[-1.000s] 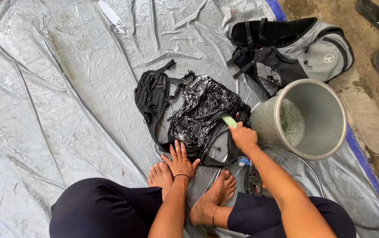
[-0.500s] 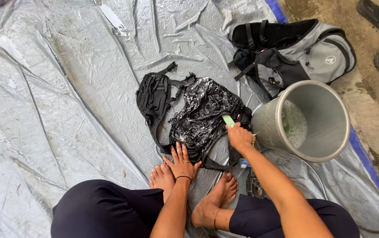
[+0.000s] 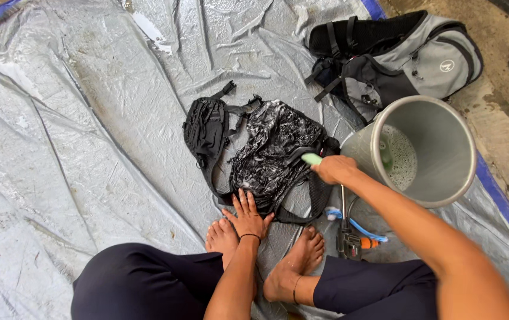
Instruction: The person washes a black backpack by hand using a brush and soapy water while sitting on a tarp.
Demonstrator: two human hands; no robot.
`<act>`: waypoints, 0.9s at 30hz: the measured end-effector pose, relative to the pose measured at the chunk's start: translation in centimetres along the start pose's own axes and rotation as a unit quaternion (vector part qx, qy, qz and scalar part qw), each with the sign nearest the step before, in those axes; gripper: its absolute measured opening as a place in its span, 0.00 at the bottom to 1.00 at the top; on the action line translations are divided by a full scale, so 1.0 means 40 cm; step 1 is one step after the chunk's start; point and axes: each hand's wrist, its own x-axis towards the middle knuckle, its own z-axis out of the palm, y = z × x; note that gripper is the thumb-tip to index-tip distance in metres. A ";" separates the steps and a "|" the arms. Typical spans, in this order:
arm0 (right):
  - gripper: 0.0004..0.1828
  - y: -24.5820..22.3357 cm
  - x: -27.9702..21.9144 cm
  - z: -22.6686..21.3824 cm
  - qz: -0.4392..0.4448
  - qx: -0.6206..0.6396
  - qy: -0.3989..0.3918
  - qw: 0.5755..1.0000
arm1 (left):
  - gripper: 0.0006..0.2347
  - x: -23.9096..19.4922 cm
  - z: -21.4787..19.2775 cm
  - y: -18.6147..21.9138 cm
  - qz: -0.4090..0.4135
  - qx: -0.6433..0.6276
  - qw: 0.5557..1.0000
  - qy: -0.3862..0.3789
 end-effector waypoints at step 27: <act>0.24 0.543 0.114 0.073 0.037 0.089 -0.094 0.991 | 0.57 0.135 0.245 -0.006 -0.016 0.039 0.949 0.313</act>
